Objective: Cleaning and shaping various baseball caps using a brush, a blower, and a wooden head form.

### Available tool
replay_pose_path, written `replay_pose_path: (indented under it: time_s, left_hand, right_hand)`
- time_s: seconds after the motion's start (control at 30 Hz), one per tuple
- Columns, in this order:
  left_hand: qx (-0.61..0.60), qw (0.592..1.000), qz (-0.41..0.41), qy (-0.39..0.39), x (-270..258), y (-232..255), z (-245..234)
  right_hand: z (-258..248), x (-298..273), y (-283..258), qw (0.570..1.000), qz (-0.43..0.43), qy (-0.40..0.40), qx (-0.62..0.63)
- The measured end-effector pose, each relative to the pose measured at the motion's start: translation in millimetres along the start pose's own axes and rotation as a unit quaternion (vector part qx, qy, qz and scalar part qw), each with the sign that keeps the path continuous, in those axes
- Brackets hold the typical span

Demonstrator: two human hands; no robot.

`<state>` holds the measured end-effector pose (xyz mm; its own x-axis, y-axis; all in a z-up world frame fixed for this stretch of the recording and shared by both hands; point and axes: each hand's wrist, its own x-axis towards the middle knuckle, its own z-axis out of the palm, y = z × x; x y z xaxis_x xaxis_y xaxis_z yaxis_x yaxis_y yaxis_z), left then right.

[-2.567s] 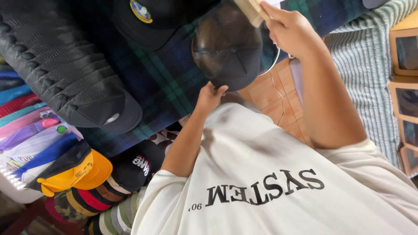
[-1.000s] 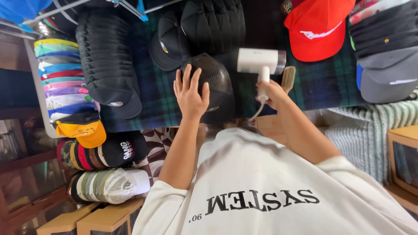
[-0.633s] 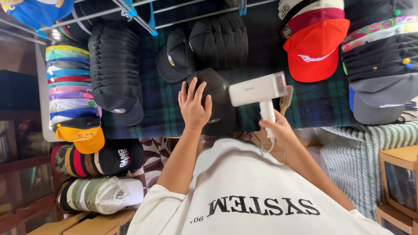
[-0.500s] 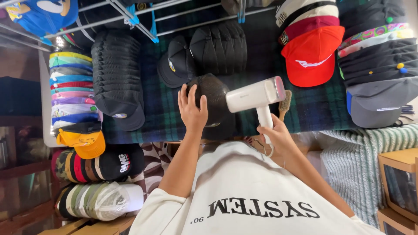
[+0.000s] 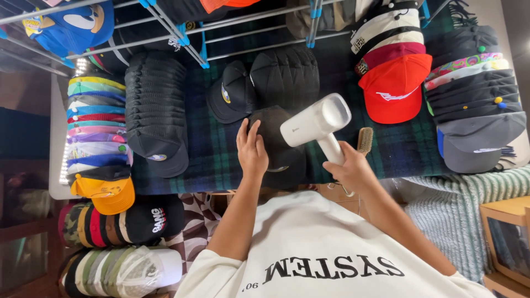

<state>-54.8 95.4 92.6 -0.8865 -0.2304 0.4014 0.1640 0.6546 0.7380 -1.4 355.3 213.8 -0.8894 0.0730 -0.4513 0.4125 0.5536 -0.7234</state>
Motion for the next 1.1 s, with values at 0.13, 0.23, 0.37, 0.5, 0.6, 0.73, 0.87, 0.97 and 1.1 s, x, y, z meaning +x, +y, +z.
replay_pose_path:
  time_s: [0.13, 0.23, 0.37, 0.5, 0.6, 0.73, 0.87, 0.97, 1.1]
  left_hand:
    - [0.003, 1.0, 0.024, -0.015, -3.3, -17.2, 3.5]
    - [0.0, 0.998, 0.057, -0.026, 2.3, -20.8, -1.0]
    - [0.005, 0.993, 0.1, -0.057, 8.4, -23.5, -8.7]
    - [-0.017, 0.987, 0.13, -0.096, 12.0, -34.7, -20.2]
    - [-0.055, 0.976, 0.104, -0.185, 17.9, -41.6, -28.8]
    - [-0.045, 0.968, 0.092, -0.228, 18.6, -42.0, -34.6]
    - [-0.044, 0.967, 0.091, -0.233, 20.3, -40.4, -35.6]
    - [-0.043, 0.968, 0.094, -0.228, 20.8, -41.4, -34.4]
    - [-0.048, 0.967, 0.097, -0.231, 19.9, -44.8, -34.3]
  right_hand:
    - [-2.9, 8.0, -13.4, 0.999, -0.028, 0.001, -0.025]
    - [-2.0, 5.4, -37.6, 0.997, -0.043, 0.006, -0.07]
    - [10.5, 17.1, -38.6, 0.981, -0.112, 0.04, -0.153]
    - [21.4, 16.4, -63.8, 0.984, -0.078, 0.061, -0.147]
    - [19.3, 26.5, -67.9, 0.977, -0.072, 0.056, -0.192]
    - [25.6, 25.9, -80.4, 0.977, -0.038, 0.067, -0.199]
    - [14.1, 40.6, -91.7, 0.966, -0.091, 0.051, -0.236]
    - [25.2, 44.4, -104.7, 0.969, -0.035, 0.072, -0.233]
    - [15.5, 58.1, -93.1, 0.982, -0.005, 0.051, -0.183]
